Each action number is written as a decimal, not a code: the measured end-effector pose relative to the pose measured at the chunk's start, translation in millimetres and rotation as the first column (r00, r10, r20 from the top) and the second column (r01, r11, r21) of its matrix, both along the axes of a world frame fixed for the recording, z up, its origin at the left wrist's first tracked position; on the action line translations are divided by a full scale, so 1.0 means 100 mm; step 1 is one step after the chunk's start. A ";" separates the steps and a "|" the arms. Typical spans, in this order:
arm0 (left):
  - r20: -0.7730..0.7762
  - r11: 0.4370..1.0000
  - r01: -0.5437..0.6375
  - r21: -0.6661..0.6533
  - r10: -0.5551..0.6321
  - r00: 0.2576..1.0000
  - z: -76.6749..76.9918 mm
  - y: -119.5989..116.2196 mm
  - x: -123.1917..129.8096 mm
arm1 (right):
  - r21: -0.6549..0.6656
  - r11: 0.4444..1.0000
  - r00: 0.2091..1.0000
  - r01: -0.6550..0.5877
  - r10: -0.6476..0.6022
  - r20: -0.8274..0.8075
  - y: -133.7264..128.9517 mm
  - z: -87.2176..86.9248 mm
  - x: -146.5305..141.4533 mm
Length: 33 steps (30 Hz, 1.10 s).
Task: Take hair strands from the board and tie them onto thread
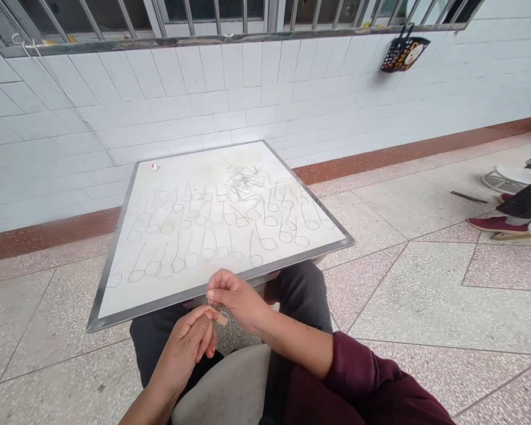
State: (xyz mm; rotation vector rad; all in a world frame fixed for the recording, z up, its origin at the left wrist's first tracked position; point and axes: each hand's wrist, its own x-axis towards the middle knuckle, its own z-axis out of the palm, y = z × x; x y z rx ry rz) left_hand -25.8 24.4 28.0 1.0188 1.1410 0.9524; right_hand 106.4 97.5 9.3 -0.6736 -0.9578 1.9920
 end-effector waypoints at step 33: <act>0.086 0.988 -0.150 -0.046 0.153 0.984 -0.08 -0.04 0.02 | 0.095 0.991 0.986 -0.098 0.084 0.146 0.05 0.01 -0.04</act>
